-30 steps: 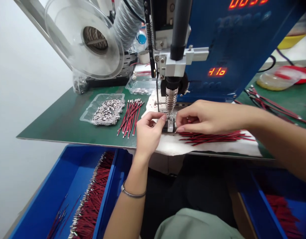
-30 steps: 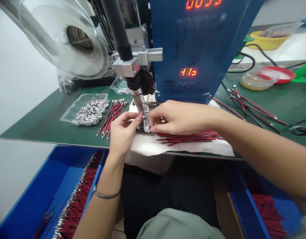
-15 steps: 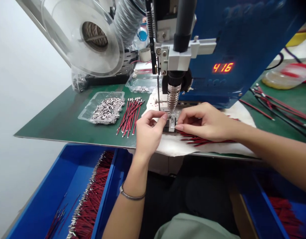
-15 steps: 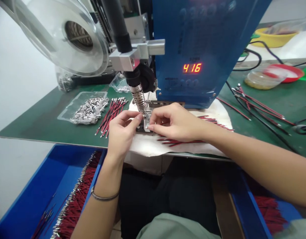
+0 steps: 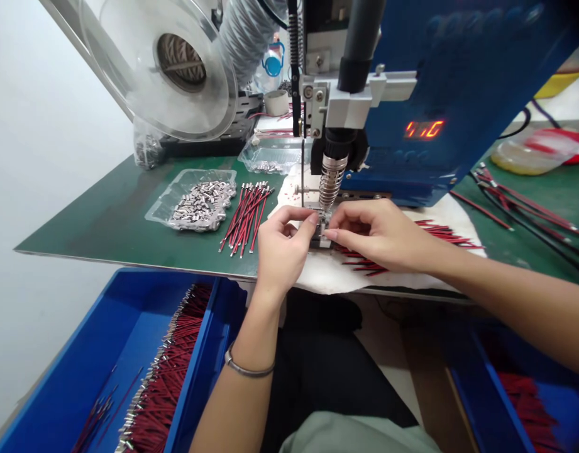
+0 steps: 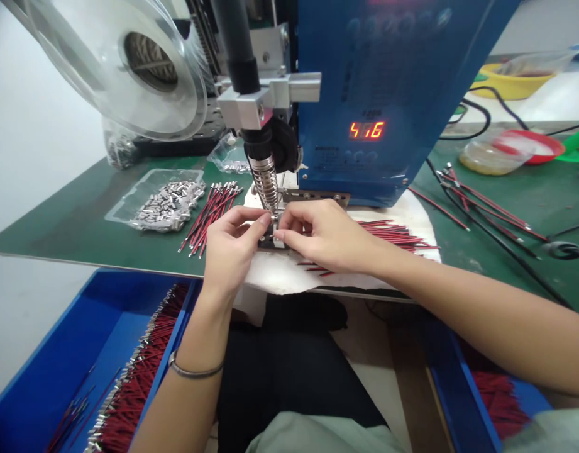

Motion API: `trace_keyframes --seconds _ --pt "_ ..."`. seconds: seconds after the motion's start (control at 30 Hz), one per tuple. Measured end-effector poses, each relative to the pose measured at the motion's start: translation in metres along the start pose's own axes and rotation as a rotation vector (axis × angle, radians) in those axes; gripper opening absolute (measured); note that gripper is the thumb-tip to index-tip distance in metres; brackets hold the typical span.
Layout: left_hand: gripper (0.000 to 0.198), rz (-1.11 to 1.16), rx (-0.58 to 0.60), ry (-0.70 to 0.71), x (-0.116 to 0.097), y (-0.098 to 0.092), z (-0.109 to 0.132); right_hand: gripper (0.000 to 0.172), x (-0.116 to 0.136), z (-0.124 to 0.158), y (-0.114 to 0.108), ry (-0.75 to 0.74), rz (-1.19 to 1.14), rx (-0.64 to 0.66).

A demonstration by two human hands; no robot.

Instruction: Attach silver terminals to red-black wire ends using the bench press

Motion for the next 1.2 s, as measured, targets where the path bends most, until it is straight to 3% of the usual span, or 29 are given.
trace_keyframes --seconds 0.4,0.83,1.2 --pt "0.012 0.004 0.008 -0.016 0.0003 0.0012 -0.0005 0.030 -0.0021 -0.0004 -0.0009 0.162 -0.118 -0.036" --pt "0.015 0.001 0.013 -0.002 0.0019 0.0010 0.0003 0.018 0.0020 -0.0037 0.0000 0.240 -0.132 -0.065" --pt "0.012 0.019 -0.001 -0.008 0.0011 0.0025 0.0008 0.019 0.0026 0.0003 -0.0038 0.020 0.056 -0.120"
Point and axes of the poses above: each hand's wrist, its own z-axis away from the middle knuckle, its own y-axis out of the palm, x = y × z, the point moved 4 cm from there along -z, towards the middle knuckle, and after that the axes turned 11 degrees about -z, right-handed, at the moved point
